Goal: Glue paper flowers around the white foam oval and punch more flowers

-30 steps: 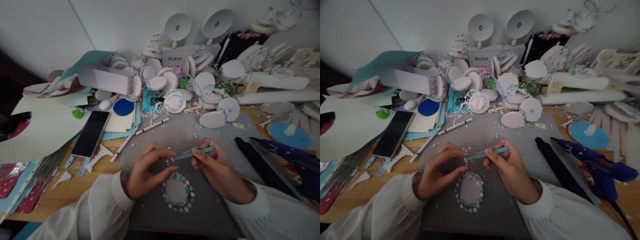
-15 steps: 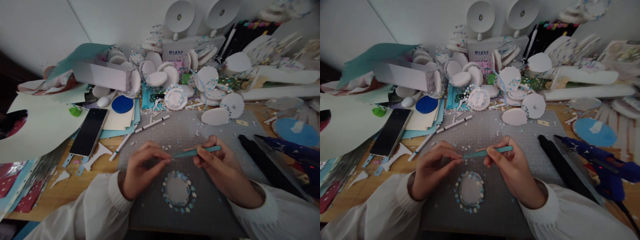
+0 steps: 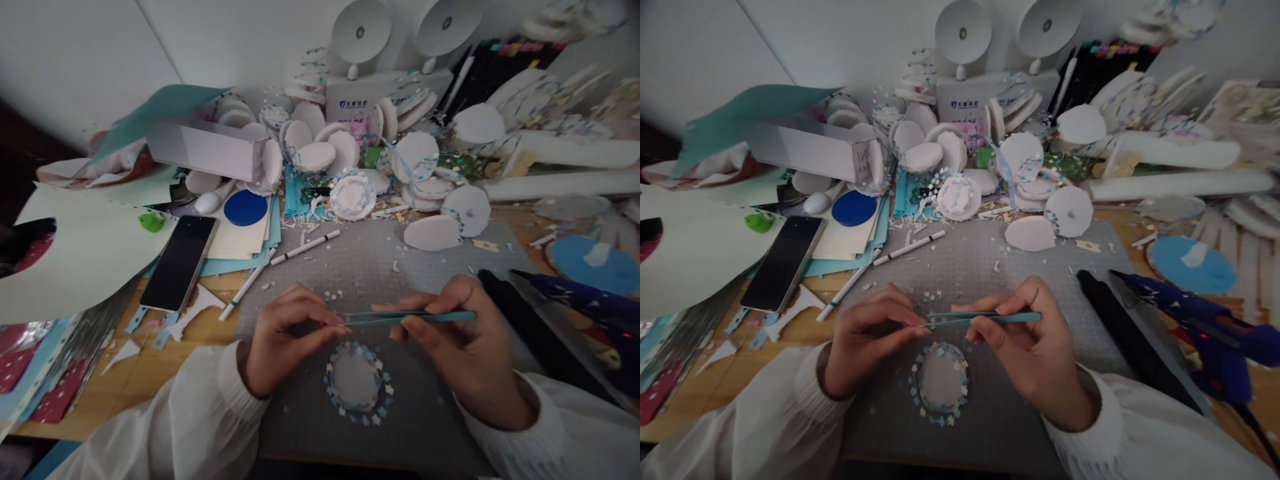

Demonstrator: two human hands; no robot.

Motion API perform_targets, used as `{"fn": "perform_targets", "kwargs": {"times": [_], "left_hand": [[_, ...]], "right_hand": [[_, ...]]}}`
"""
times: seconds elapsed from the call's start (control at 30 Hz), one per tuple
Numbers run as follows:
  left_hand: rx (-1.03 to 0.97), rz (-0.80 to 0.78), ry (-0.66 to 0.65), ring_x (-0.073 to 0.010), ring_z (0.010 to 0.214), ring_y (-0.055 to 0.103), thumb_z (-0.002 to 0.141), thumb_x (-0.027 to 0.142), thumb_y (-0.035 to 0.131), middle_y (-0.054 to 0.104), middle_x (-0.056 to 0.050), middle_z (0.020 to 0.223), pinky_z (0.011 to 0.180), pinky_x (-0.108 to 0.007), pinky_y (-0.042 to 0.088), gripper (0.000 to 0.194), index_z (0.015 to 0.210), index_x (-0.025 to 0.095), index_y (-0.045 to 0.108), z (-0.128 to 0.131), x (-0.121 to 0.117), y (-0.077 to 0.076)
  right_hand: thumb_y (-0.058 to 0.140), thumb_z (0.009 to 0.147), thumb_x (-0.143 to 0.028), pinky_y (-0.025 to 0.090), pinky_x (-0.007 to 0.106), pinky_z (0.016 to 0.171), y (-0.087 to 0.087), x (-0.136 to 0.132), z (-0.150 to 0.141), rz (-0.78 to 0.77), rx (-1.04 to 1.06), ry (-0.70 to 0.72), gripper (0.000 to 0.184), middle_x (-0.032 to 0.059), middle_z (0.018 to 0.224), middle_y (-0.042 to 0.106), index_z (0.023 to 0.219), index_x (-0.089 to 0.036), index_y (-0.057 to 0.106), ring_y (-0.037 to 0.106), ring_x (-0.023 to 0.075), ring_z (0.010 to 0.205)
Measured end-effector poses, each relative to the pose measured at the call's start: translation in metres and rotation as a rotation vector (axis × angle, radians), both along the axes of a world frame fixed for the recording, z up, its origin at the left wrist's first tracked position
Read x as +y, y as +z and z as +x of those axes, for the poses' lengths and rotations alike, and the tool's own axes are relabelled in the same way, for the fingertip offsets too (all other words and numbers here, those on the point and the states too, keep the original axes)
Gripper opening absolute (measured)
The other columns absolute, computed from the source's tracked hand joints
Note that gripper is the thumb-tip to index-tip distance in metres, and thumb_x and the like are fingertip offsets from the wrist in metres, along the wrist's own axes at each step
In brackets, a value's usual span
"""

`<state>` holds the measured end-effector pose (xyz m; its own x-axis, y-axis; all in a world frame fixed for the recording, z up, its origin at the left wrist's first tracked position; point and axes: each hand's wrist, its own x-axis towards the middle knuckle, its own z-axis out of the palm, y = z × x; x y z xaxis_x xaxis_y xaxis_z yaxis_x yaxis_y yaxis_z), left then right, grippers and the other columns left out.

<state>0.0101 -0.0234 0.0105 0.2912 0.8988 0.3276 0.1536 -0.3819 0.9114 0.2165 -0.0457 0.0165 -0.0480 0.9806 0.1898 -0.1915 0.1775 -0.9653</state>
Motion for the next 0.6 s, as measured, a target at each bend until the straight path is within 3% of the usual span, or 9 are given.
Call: {"fn": "perform_targets", "kwargs": {"times": [0.33, 0.6], "left_hand": [[-0.010, 0.014, -0.049, -0.0138, 0.064, 0.061, 0.069, 0.013, 0.078, 0.069, -0.005, 0.067, 0.061, -0.026, 0.049, 0.007, 0.072, 0.015, 0.072, -0.0001, 0.0004, 0.0024], [-0.072, -0.056, -0.070, -0.0133, 0.065, 0.060, 0.070, 0.011, 0.077, 0.069, -0.005, 0.069, 0.064, -0.026, 0.049, 0.007, 0.074, 0.014, 0.072, 0.0012, 0.0003, 0.0022]], "right_hand": [[0.063, 0.084, -0.011, 0.059, 0.020, 0.060, 0.0026, -0.0027, -0.0005, 0.023, -0.003, 0.029, 0.020, -0.0014, 0.084, 0.073, 0.084, -0.025, 0.048, 0.072, 0.0137, 0.072], [0.063, 0.085, -0.015, 0.058, 0.023, 0.059, -0.0027, 0.0001, 0.0008, -0.039, -0.015, -0.018, 0.021, -0.0003, 0.089, 0.075, 0.083, -0.025, 0.045, 0.069, 0.0106, 0.060]]}}
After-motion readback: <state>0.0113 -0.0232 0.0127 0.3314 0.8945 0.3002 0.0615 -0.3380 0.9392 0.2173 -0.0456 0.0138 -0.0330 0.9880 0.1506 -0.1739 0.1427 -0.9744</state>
